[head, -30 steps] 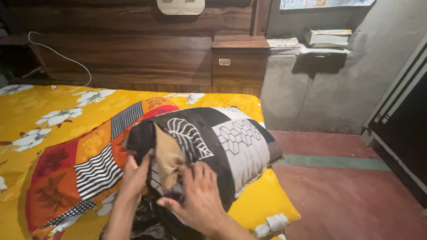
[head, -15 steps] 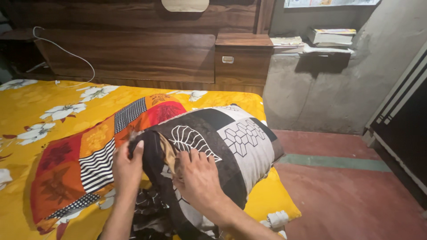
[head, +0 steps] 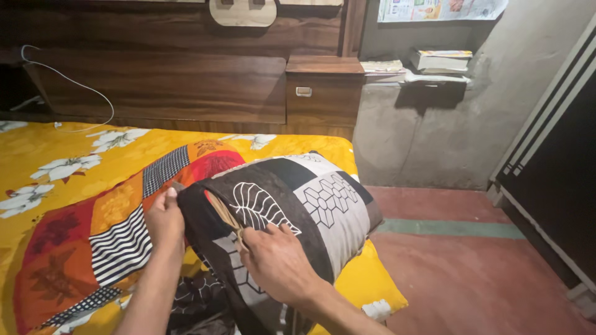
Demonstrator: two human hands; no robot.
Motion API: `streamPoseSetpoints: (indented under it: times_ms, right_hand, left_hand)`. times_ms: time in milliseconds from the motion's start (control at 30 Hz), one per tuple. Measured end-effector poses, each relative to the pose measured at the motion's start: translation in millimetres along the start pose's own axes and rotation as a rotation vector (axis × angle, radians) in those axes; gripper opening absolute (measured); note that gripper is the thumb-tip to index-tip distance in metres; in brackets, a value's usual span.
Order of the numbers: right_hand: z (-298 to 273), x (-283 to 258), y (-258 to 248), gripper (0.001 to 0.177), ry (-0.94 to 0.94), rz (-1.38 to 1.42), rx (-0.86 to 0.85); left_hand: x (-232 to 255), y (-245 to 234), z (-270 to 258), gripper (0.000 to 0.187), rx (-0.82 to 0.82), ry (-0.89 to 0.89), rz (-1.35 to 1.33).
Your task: The person removes an old pillow cover and replaces it with a new tan-colored cover by hand.
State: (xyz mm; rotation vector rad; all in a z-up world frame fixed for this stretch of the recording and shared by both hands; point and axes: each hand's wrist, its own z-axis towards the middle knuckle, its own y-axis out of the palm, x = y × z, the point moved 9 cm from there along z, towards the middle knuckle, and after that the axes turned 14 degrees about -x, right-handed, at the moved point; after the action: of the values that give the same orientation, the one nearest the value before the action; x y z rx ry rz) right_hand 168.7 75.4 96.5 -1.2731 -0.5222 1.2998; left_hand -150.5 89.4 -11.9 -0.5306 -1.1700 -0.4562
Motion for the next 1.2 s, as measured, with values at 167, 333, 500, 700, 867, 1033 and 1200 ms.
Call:
streamPoseSetpoints:
  times_ms: [167,333,500,700,867,1033,1200]
  right_hand:
    - [-10,-3,-6,0.017,-0.082,0.018,0.002]
    - [-2,7,0,0.020,-0.094,0.049,-0.030]
    - [-5,77,-7,0.034,0.250,0.582,0.077]
    - [0,97,-4,0.024,0.327,0.808,0.173]
    - [8,80,-4,0.020,0.185,0.785,0.290]
    - [11,69,-10,0.035,0.090,0.716,0.330]
    - [-8,49,-30,0.038,0.079,0.145,0.341]
  left_hand:
    - [-59,27,32,0.035,-0.010,-0.202,-0.199]
    - [-50,16,45,0.042,0.048,-0.187,0.126]
    - [-44,14,22,0.044,0.051,-0.239,-0.055]
    - [60,-13,-48,0.057,0.206,-0.051,-0.002]
    - [118,-1,-84,0.080,0.024,0.081,0.407]
    - [108,9,-126,0.086,0.141,0.370,0.489]
    - [53,0,-120,0.054,0.071,0.070,0.087]
